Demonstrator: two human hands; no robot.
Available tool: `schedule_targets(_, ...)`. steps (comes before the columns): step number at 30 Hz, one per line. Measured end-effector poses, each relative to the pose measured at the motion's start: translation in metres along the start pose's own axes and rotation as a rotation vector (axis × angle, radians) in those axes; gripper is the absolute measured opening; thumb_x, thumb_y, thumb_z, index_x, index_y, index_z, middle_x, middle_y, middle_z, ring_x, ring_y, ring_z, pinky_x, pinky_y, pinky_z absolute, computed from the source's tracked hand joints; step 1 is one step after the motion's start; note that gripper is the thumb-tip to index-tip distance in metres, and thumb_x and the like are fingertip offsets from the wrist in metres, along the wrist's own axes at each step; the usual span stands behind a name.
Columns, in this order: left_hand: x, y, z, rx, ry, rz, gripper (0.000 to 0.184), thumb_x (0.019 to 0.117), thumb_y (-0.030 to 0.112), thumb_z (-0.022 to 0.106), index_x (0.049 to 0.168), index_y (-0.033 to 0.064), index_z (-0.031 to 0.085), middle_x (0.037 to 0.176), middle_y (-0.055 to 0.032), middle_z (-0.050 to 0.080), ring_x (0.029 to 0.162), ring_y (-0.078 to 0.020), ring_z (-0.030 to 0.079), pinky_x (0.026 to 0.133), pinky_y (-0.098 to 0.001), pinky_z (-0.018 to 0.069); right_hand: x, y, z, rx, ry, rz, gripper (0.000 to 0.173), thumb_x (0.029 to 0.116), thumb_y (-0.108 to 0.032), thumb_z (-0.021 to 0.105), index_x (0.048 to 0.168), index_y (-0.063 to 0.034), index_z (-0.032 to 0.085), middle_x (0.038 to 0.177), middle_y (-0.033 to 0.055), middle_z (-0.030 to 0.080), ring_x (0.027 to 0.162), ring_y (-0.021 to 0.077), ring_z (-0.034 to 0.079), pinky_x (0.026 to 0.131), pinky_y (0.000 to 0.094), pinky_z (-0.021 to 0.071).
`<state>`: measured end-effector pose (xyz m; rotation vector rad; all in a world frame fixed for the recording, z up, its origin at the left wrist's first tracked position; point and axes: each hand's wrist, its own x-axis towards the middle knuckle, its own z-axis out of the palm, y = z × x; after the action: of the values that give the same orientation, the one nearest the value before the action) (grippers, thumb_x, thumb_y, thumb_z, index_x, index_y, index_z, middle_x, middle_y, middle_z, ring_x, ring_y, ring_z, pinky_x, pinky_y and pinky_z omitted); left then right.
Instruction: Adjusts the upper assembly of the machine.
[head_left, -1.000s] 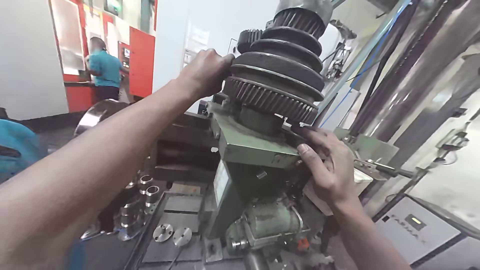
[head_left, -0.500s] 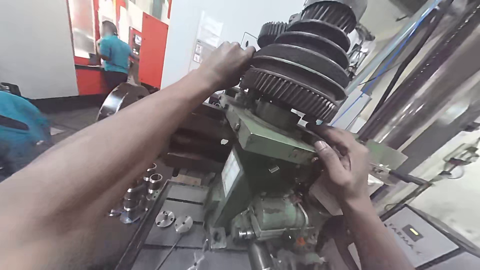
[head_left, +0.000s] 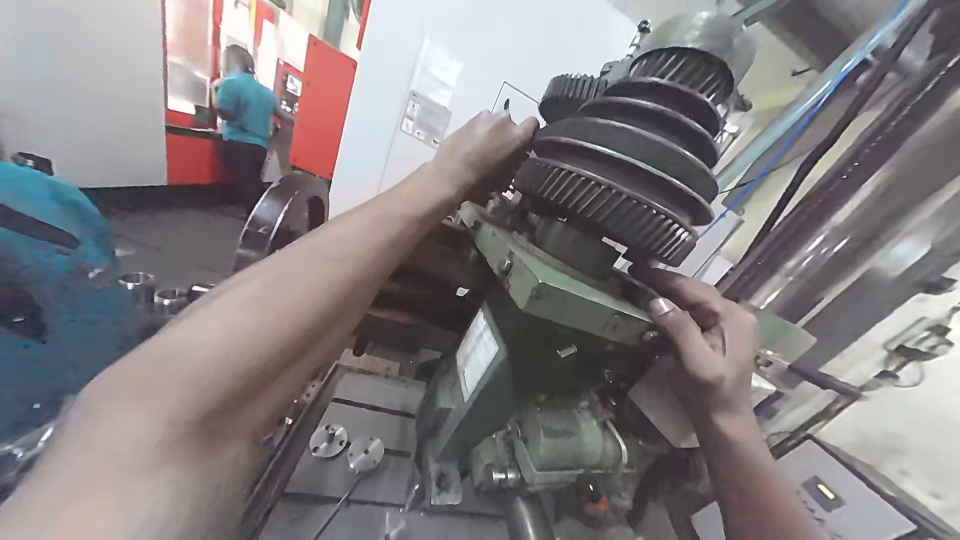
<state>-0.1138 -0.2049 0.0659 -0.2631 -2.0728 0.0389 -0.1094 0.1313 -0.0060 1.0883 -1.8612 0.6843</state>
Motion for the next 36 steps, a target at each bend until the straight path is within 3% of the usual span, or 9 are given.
schedule_targets(2, 0.001, -0.006, 0.007, -0.017, 0.068, 0.027, 0.026, 0.0942, 0.011, 0.065, 0.116, -0.0025, 0.059, 0.084, -0.0244, 0.066, 0.081, -0.0459, 0.069, 0.072, -0.059, 0.0541, 0.001, 0.0, 0.003, -0.005, 0.022, -0.001, 0.051, 0.0981, -0.048, 0.047, 0.118, -0.0112, 0.075, 0.119, 0.0059, 0.072, 0.11, 0.0139, 0.067, 0.091, 0.041, 0.0548)
schedule_targets(4, 0.005, -0.007, 0.014, -0.032, 0.078, 0.03, 0.028, 0.0953, 0.012, 0.065, 0.119, -0.0016, 0.059, 0.086, -0.0253, 0.066, 0.082, -0.0471, 0.069, 0.072, -0.0603, 0.0541, -0.001, -0.004, 0.002, 0.015, 0.036, 0.041, 0.046, 0.0977, -0.044, 0.048, 0.117, -0.0128, 0.075, 0.113, 0.0019, 0.073, 0.099, 0.0085, 0.067, 0.082, 0.0354, 0.0561)
schedule_targets(7, 0.007, -0.007, 0.012, -0.023, 0.032, -0.004, 0.03, 0.0944, 0.008, 0.065, 0.122, -0.0004, 0.057, 0.088, -0.026, 0.066, 0.084, -0.0481, 0.069, 0.073, -0.0612, 0.0539, 0.001, -0.01, 0.002, 0.077, 0.032, 0.087, 0.04, 0.0988, -0.037, 0.049, 0.116, -0.012, 0.075, 0.106, -0.0007, 0.073, 0.085, 0.0042, 0.066, 0.071, 0.0297, 0.0564)
schedule_targets(12, 0.002, 0.005, -0.003, 0.02, -0.059, -0.037, 0.029, 0.0934, 0.004, 0.064, 0.121, -0.0027, 0.057, 0.092, -0.0253, 0.066, 0.087, -0.0459, 0.068, 0.077, -0.0579, 0.0535, 0.003, -0.015, 0.001, 0.125, 0.028, 0.131, 0.034, 0.099, -0.031, 0.05, 0.11, -0.0102, 0.074, 0.09, -0.0036, 0.072, 0.074, 0.001, 0.064, 0.065, 0.0263, 0.0544)
schedule_targets(17, 0.002, 0.004, -0.002, 0.024, -0.027, -0.017, 0.028, 0.0935, 0.004, 0.064, 0.12, -0.003, 0.056, 0.09, -0.0255, 0.066, 0.085, -0.0465, 0.069, 0.075, -0.0586, 0.0535, 0.004, -0.009, 0.0, 0.146, 0.014, 0.079, 0.035, 0.0981, -0.03, 0.052, 0.116, -0.0083, 0.073, 0.102, -0.0019, 0.074, 0.086, 0.0004, 0.067, 0.075, 0.0249, 0.0579)
schedule_targets(28, 0.0, 0.008, -0.012, 0.018, -0.111, -0.065, 0.028, 0.0946, 0.001, 0.06, 0.123, -0.0011, 0.058, 0.098, -0.0252, 0.065, 0.095, -0.0454, 0.067, 0.082, -0.0573, 0.053, 0.005, -0.021, 0.004, 0.19, 0.047, 0.165, 0.025, 0.0974, -0.025, 0.058, 0.108, -0.0092, 0.074, 0.089, -0.0051, 0.073, 0.072, -0.0006, 0.066, 0.064, 0.0225, 0.0564)
schedule_targets(31, 0.001, 0.009, -0.007, -0.015, -0.046, -0.046, 0.028, 0.0947, 0.006, 0.062, 0.121, -0.0019, 0.059, 0.095, -0.026, 0.066, 0.092, -0.047, 0.068, 0.08, -0.0594, 0.0529, 0.006, -0.024, 0.002, 0.198, 0.08, 0.205, 0.02, 0.0947, -0.021, 0.064, 0.108, -0.0105, 0.074, 0.092, -0.0045, 0.075, 0.076, 0.0004, 0.069, 0.067, 0.0226, 0.0588)
schedule_targets(34, 0.003, 0.004, 0.002, -0.025, 0.015, -0.018, 0.03, 0.0917, 0.009, 0.068, 0.119, -0.0015, 0.059, 0.091, -0.0273, 0.067, 0.089, -0.0495, 0.068, 0.077, -0.0622, 0.0525, 0.009, -0.029, 0.005, 0.177, 0.148, 0.289, 0.007, 0.0937, -0.018, 0.068, 0.097, -0.0137, 0.073, 0.081, -0.0064, 0.072, 0.064, 0.0011, 0.064, 0.055, 0.0208, 0.0531)
schedule_targets(36, 0.002, -0.004, 0.009, -0.045, 0.06, 0.015, 0.028, 0.0935, 0.011, 0.067, 0.118, -0.0005, 0.058, 0.088, -0.0272, 0.066, 0.083, -0.0495, 0.068, 0.073, -0.062, 0.0524, 0.009, -0.03, 0.009, 0.168, 0.173, 0.28, 0.006, 0.093, -0.016, 0.069, 0.096, -0.0125, 0.073, 0.081, -0.006, 0.073, 0.064, 0.0015, 0.066, 0.055, 0.0207, 0.0545)
